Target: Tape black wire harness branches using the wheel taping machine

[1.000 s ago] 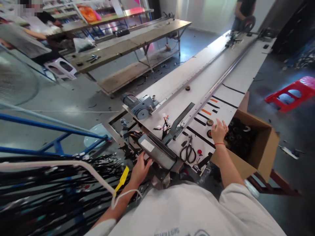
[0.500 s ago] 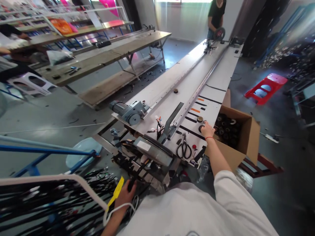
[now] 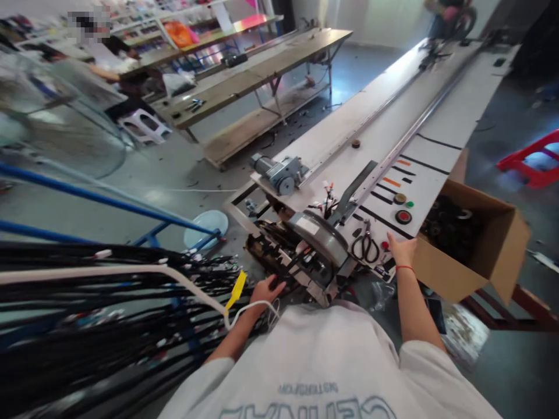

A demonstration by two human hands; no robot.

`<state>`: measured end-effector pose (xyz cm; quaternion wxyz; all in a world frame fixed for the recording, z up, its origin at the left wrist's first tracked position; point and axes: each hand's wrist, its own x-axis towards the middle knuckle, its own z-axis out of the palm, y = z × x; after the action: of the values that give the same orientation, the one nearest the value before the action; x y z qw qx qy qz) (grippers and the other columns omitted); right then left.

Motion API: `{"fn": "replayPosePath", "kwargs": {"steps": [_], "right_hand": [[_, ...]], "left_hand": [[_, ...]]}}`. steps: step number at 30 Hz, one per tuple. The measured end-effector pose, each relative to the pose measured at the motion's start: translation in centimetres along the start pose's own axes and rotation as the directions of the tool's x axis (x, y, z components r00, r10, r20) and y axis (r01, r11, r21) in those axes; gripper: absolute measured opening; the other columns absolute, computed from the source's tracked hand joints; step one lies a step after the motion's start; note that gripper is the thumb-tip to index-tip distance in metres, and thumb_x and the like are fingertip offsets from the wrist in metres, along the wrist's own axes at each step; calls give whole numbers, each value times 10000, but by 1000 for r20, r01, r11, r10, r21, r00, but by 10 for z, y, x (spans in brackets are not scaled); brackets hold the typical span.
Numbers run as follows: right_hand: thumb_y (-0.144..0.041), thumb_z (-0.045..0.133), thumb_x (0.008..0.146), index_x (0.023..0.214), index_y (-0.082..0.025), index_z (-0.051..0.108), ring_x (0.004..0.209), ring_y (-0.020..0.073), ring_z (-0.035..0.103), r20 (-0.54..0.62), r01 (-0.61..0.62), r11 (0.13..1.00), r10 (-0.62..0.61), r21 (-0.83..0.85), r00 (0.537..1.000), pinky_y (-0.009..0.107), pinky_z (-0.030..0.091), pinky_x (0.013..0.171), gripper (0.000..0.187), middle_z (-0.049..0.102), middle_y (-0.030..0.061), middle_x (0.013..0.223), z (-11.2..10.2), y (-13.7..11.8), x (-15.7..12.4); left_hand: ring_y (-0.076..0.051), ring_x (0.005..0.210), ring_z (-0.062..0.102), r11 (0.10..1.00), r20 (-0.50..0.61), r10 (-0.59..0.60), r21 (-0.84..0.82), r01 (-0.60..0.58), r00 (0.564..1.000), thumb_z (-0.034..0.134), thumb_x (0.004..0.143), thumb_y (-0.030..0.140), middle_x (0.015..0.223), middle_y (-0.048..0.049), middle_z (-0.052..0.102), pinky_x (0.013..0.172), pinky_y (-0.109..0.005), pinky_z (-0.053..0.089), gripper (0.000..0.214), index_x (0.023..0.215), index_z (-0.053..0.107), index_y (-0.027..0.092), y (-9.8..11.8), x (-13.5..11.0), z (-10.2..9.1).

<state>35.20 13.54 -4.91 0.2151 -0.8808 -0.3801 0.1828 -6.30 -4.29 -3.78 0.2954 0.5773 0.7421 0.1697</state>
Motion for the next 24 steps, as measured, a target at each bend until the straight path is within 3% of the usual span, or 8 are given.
{"fn": "replayPosePath", "kwargs": {"steps": [3, 7, 12, 19, 24], "right_hand": [[-573, 648, 781, 1475, 70, 153, 1346, 403, 337, 21, -35, 998, 34, 50, 999, 419, 326, 1077, 1068, 323, 354, 1435, 8, 11, -27], [-672, 581, 790, 1511, -15, 172, 1273, 414, 438, -5, -33, 999, 33, 27, 999, 484, 382, 1027, 1058, 416, 308, 1395, 7, 12, -39], [-740, 526, 786, 1533, -131, 192, 1112, 419, 576, -1, -98, 994, 98, -39, 995, 531, 452, 917, 1020, 575, 249, 1244, 4, 14, -45], [-733, 493, 806, 1518, -89, 229, 1118, 427, 570, -36, -81, 996, 79, -48, 996, 538, 453, 909, 996, 566, 277, 1245, 4, 10, -49], [-736, 492, 807, 1517, -95, 237, 1115, 434, 570, -49, -70, 997, 68, -45, 996, 553, 449, 910, 990, 546, 280, 1277, 7, 12, -47]], "left_hand": [[-210, 774, 645, 985, 51, 163, -66, -159, 985, 450, 868, 467, 816, -65, 706, 717, -282, 469, 352, 876, 633, 165, 31, 34, 2], [-190, 663, 603, 975, 131, 215, 24, -220, 968, 398, 948, 440, 681, -44, 630, 671, -276, 432, 359, 780, 572, 174, 59, 54, 2], [-181, 655, 603, 974, 118, 207, 68, -216, 971, 356, 988, 390, 665, -38, 613, 649, -262, 400, 356, 768, 547, 186, 53, 33, -1], [-180, 639, 608, 984, 107, 173, 21, -177, 979, 368, 990, 377, 668, -43, 629, 628, -261, 400, 353, 763, 552, 179, 47, 21, -3], [-196, 669, 636, 980, 110, 168, 86, -177, 980, 370, 992, 370, 674, -51, 636, 632, -254, 398, 341, 777, 552, 177, 39, 18, -5]]}}
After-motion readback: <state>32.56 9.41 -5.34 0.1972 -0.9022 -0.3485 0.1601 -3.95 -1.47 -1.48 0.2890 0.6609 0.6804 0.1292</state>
